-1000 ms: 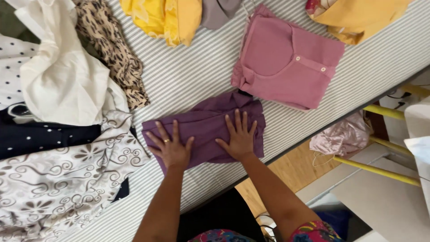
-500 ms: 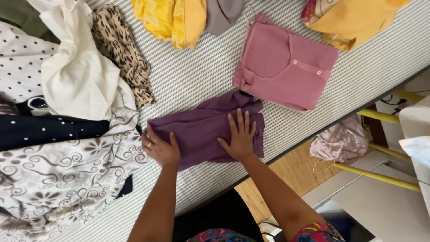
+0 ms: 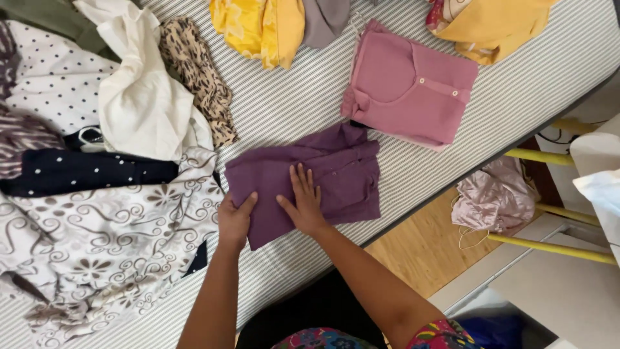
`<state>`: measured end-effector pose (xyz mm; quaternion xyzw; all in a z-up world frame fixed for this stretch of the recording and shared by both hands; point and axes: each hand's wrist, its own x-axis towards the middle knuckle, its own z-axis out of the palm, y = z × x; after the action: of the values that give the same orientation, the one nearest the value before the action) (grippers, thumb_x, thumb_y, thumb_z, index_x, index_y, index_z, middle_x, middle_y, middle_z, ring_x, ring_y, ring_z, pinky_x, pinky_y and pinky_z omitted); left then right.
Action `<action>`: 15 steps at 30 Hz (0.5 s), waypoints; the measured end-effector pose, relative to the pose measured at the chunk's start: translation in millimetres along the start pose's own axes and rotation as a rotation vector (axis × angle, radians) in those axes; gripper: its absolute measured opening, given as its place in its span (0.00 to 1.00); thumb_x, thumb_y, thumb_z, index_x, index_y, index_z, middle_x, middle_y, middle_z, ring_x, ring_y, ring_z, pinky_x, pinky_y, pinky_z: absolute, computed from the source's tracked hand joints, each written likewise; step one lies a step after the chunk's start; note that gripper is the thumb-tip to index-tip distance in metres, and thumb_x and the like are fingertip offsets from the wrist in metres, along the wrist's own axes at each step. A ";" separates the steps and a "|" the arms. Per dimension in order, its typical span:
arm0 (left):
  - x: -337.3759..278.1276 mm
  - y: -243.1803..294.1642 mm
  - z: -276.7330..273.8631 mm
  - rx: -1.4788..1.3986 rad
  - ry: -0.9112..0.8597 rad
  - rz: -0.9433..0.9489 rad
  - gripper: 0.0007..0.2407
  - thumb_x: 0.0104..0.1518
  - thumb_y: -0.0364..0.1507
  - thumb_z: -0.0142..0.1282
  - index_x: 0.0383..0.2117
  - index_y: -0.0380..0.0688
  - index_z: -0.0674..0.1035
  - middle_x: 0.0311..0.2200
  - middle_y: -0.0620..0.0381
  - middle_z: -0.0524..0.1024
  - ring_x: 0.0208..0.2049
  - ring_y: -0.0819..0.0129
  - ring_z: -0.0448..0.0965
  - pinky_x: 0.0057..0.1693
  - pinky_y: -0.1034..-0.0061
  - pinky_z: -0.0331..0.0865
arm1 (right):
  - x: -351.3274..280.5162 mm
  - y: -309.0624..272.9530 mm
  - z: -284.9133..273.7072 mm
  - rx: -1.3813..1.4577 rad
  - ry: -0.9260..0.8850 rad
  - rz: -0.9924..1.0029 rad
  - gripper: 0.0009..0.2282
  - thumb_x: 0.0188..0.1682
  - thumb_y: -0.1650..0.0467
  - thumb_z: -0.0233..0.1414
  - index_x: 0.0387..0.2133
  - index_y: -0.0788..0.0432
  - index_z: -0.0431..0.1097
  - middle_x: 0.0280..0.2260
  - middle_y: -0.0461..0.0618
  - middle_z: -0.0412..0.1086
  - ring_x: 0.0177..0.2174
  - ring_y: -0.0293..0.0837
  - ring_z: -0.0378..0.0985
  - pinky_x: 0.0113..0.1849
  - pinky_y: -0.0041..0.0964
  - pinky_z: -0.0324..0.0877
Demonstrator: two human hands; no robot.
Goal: The person folds several pieces of clothing on a bed, including a purple garment, a patterned cloth, a white top, and a dark polka-dotted shirt. Each item is smoothed out and folded into a neat stack.
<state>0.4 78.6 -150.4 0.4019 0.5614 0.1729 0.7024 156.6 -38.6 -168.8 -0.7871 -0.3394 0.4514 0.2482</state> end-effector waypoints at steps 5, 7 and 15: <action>-45.3 88.5 -3.1 -0.055 -0.159 0.037 0.10 0.59 0.24 0.58 0.46 0.35 0.79 0.39 0.57 0.82 0.37 0.76 0.80 0.45 0.79 0.75 | -1.3 -19.4 14.1 0.396 -0.074 -0.011 0.38 0.55 0.48 0.38 0.74 0.52 0.34 0.75 0.51 0.28 0.72 0.54 0.22 0.66 0.59 0.27; -61.5 101.6 -7.5 0.013 -0.174 0.065 0.10 0.59 0.24 0.58 0.46 0.36 0.79 0.39 0.58 0.83 0.37 0.76 0.80 0.45 0.79 0.75 | -9.7 -32.6 26.7 0.560 -0.134 -0.043 0.38 0.56 0.48 0.37 0.74 0.55 0.33 0.75 0.51 0.28 0.72 0.52 0.23 0.67 0.52 0.29; -97.4 86.4 9.6 0.617 -0.210 0.296 0.16 0.53 0.29 0.63 0.48 0.39 0.77 0.29 0.45 0.82 0.30 0.61 0.83 0.38 0.70 0.75 | -0.8 27.7 89.9 1.361 -0.259 0.446 0.17 0.57 0.62 0.45 0.53 0.61 0.68 0.44 0.50 0.73 0.44 0.46 0.77 0.47 0.41 0.73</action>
<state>-2.8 60.8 -21.1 0.6877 0.4476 0.0527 0.5691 85.9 -49.6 -229.9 -0.4492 0.1583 0.6918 0.5428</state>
